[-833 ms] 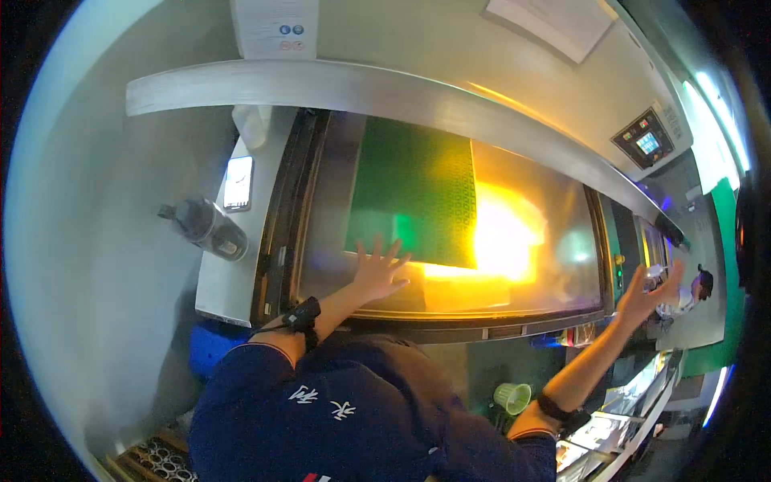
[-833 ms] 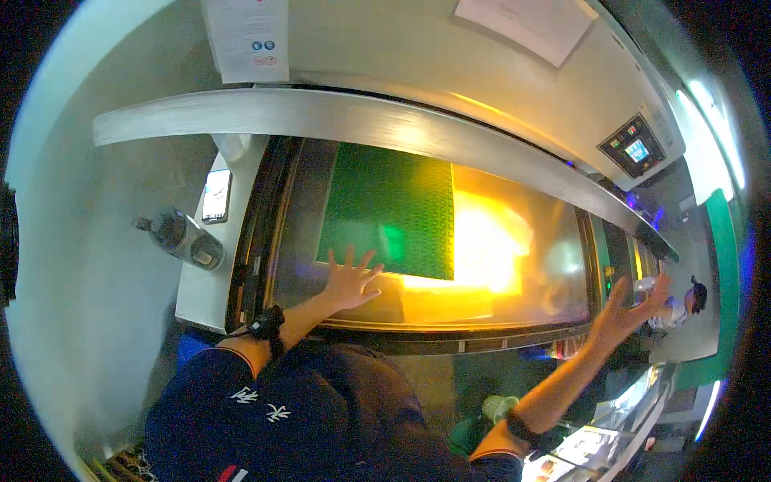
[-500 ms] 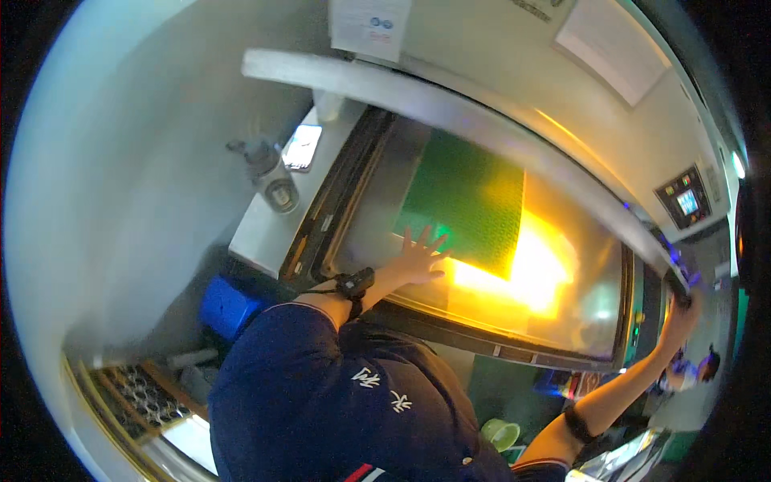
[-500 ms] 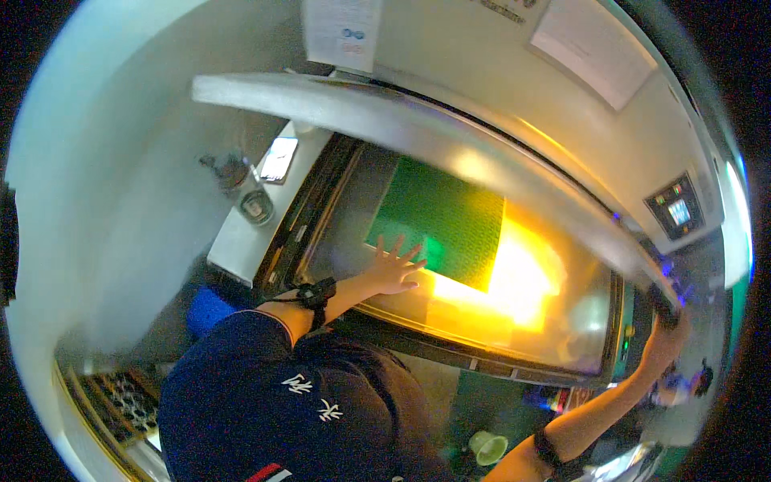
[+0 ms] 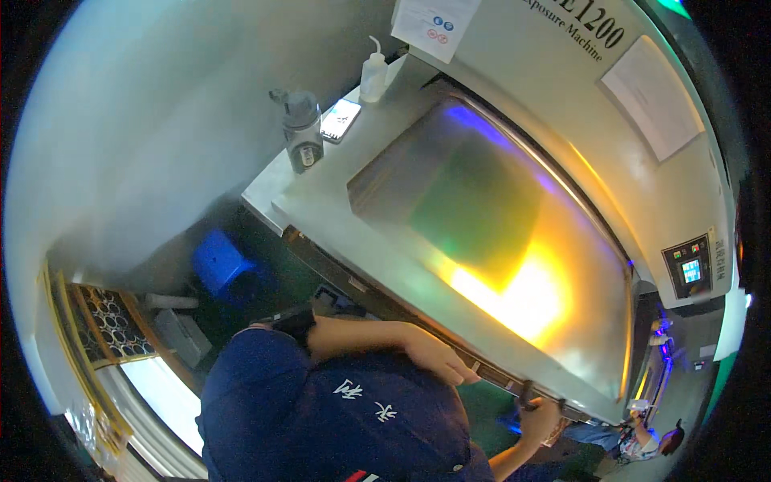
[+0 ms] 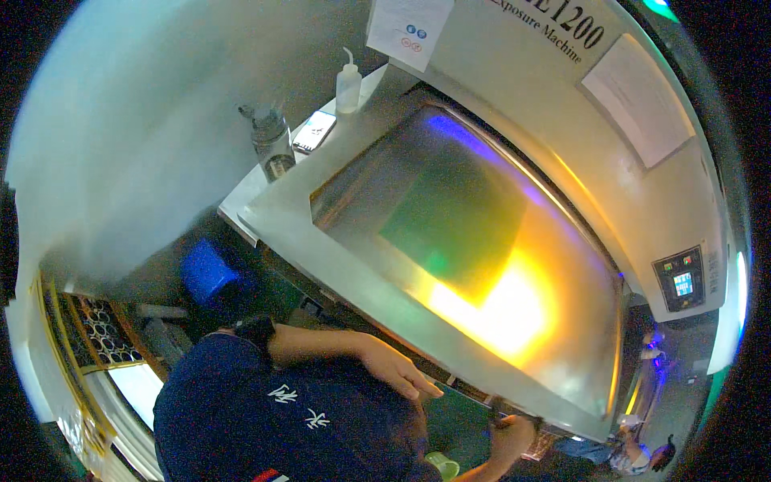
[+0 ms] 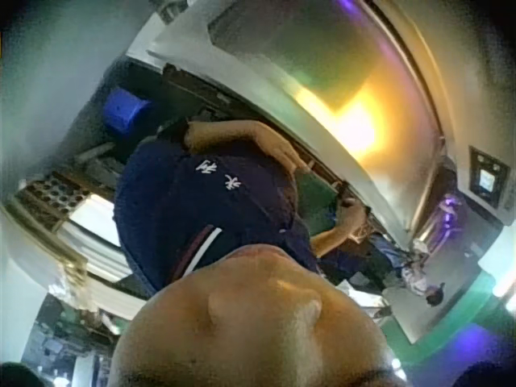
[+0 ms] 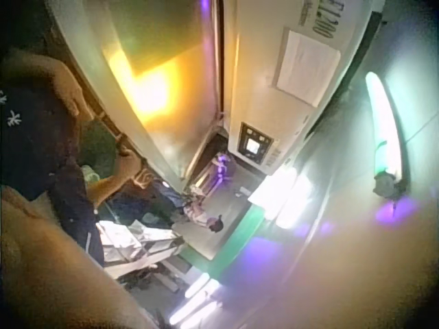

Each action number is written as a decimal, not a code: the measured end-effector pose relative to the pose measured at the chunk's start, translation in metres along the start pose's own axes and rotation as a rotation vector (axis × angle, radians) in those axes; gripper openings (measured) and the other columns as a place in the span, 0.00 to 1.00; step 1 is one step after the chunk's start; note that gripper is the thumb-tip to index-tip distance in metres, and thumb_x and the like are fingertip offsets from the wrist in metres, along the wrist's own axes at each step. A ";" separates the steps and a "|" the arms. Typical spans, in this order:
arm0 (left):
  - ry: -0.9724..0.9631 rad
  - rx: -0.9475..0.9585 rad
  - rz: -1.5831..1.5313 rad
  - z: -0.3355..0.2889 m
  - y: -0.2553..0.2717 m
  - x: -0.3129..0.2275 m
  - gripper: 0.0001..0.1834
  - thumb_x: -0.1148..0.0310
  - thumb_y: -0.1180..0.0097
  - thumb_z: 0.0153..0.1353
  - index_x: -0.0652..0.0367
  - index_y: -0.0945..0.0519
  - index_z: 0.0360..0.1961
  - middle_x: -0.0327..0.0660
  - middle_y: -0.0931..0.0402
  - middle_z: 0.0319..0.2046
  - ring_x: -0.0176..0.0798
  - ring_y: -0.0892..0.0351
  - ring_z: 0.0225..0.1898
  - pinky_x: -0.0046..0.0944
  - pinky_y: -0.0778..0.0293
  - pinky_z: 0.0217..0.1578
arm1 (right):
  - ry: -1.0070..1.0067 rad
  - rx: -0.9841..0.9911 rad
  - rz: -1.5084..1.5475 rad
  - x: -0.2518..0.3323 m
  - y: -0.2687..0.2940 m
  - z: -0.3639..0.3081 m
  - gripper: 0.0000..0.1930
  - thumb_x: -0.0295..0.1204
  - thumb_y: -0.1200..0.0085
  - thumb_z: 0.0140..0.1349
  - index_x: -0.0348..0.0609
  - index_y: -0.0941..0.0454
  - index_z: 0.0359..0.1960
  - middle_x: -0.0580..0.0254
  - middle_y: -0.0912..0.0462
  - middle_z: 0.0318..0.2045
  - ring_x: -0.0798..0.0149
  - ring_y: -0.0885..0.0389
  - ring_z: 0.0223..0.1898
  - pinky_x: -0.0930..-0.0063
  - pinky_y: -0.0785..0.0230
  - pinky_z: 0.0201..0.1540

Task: Operating a CR-LE1200 LED Exposure machine to process circuit board plates using a squeegee and glass plate alignment.

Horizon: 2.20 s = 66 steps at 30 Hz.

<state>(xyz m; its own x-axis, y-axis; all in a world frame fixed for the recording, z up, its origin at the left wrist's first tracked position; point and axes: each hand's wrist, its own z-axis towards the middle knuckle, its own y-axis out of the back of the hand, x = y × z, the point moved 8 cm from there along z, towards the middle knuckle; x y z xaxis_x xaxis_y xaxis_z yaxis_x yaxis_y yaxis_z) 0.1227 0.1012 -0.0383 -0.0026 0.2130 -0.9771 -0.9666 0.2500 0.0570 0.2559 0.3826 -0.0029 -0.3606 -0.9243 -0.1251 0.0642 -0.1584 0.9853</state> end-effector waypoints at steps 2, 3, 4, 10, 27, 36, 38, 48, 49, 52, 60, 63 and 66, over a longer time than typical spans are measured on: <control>0.034 -0.016 -0.114 0.020 0.012 0.018 0.33 0.50 0.62 0.74 0.63 0.40 0.70 0.54 0.46 0.71 0.51 0.47 0.72 0.44 0.51 0.71 | -0.033 0.430 -0.140 -0.035 -0.106 -0.023 0.14 0.46 0.42 0.49 0.52 0.12 0.27 0.56 0.17 0.22 0.50 0.17 0.26 0.54 0.25 0.32; 0.081 -0.003 0.135 0.026 0.030 0.033 0.35 0.47 0.60 0.72 0.60 0.41 0.70 0.55 0.46 0.71 0.54 0.47 0.72 0.46 0.51 0.71 | 0.046 0.485 -0.171 -0.008 -0.127 -0.024 0.17 0.52 0.38 0.48 0.55 0.12 0.29 0.54 0.16 0.24 0.50 0.16 0.28 0.55 0.24 0.33; 0.131 0.006 0.380 0.025 0.046 0.052 0.38 0.43 0.58 0.70 0.58 0.41 0.71 0.56 0.47 0.71 0.56 0.48 0.72 0.48 0.50 0.71 | -0.095 0.634 -0.088 0.028 -0.129 -0.017 0.27 0.59 0.30 0.42 0.44 0.13 0.27 0.52 0.15 0.26 0.48 0.15 0.30 0.56 0.25 0.36; 0.788 -0.813 1.062 -0.064 0.177 0.141 0.41 0.32 0.60 0.64 0.42 0.41 0.72 0.37 0.53 0.75 0.67 0.60 0.73 0.84 0.66 0.62 | -0.038 0.523 0.102 -0.009 -0.256 -0.059 0.27 0.57 0.30 0.44 0.44 0.13 0.32 0.50 0.14 0.30 0.48 0.15 0.34 0.57 0.25 0.40; 0.785 -0.760 1.321 -0.077 0.175 0.153 0.41 0.32 0.58 0.62 0.38 0.43 0.73 0.33 0.54 0.75 0.59 0.62 0.75 0.82 0.64 0.63 | -0.110 0.575 -0.024 0.015 -0.243 -0.050 0.21 0.56 0.29 0.38 0.54 0.12 0.22 0.56 0.15 0.23 0.50 0.16 0.29 0.53 0.28 0.40; 1.099 -0.785 1.099 -0.026 0.162 0.207 0.57 0.24 0.55 0.52 0.45 0.55 0.76 0.36 0.65 0.77 0.64 0.73 0.75 0.84 0.72 0.62 | 0.162 -0.168 0.781 0.034 -0.157 -0.070 0.10 0.32 0.31 0.50 0.49 0.17 0.33 0.61 0.18 0.28 0.54 0.19 0.32 0.57 0.27 0.39; 1.124 -0.762 1.109 -0.007 0.149 0.213 0.66 0.22 0.50 0.46 0.52 0.59 0.76 0.39 0.69 0.77 0.65 0.74 0.75 0.84 0.72 0.62 | -0.042 -0.196 1.023 0.016 -0.174 -0.097 0.06 0.27 0.33 0.53 0.46 0.18 0.32 0.58 0.18 0.28 0.55 0.18 0.32 0.60 0.27 0.37; 1.384 -0.553 1.029 0.002 0.147 0.201 0.77 0.20 0.43 0.37 0.55 0.70 0.75 0.39 0.80 0.77 0.63 0.84 0.75 0.84 0.76 0.61 | -0.025 0.264 0.933 -0.043 -0.371 -0.070 0.22 0.38 0.31 0.50 0.38 0.20 0.42 0.46 0.17 0.41 0.44 0.19 0.44 0.56 0.26 0.50; 1.261 -0.526 1.029 0.035 0.147 0.222 0.78 0.20 0.42 0.36 0.55 0.71 0.75 0.40 0.81 0.76 0.64 0.83 0.74 0.84 0.77 0.61 | -0.039 -0.066 0.717 -0.094 -0.407 -0.084 0.17 0.36 0.37 0.55 0.38 0.20 0.42 0.46 0.17 0.40 0.46 0.19 0.44 0.56 0.26 0.49; 1.288 -0.502 1.043 0.020 0.147 0.227 0.82 0.16 0.45 0.32 0.58 0.72 0.74 0.47 0.82 0.76 0.67 0.85 0.73 0.85 0.79 0.58 | -0.075 0.209 0.510 -0.097 -0.460 -0.032 0.16 0.35 0.37 0.56 0.40 0.20 0.43 0.47 0.17 0.41 0.45 0.19 0.45 0.56 0.26 0.49; 1.357 -0.560 1.062 0.007 0.145 0.220 0.81 0.19 0.41 0.32 0.57 0.70 0.75 0.42 0.81 0.76 0.65 0.86 0.74 0.86 0.76 0.59 | -0.028 0.420 0.384 -0.084 -0.476 -0.026 0.16 0.34 0.40 0.58 0.43 0.21 0.46 0.47 0.18 0.44 0.44 0.20 0.48 0.56 0.26 0.49; 1.351 -0.553 1.066 0.013 0.147 0.219 0.81 0.19 0.41 0.32 0.56 0.70 0.75 0.41 0.81 0.76 0.64 0.86 0.74 0.86 0.75 0.60 | -0.038 0.410 0.370 -0.085 -0.476 -0.045 0.16 0.33 0.40 0.58 0.44 0.21 0.48 0.47 0.18 0.45 0.44 0.20 0.48 0.56 0.26 0.49; 1.324 -0.563 1.055 0.017 0.144 0.223 0.81 0.19 0.41 0.32 0.55 0.70 0.75 0.41 0.81 0.76 0.64 0.85 0.74 0.85 0.76 0.60 | -0.033 0.345 0.362 -0.083 -0.464 -0.061 0.16 0.32 0.41 0.59 0.45 0.21 0.49 0.47 0.19 0.46 0.44 0.20 0.49 0.56 0.26 0.49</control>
<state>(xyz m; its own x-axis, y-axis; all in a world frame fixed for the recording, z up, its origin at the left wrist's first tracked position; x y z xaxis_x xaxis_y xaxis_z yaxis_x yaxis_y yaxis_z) -0.0123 0.2010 -0.2442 -0.5283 -0.8444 -0.0891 -0.3807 0.1418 0.9138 0.3127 0.5119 -0.4570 -0.4021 -0.8861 0.2304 -0.1188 0.3000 0.9465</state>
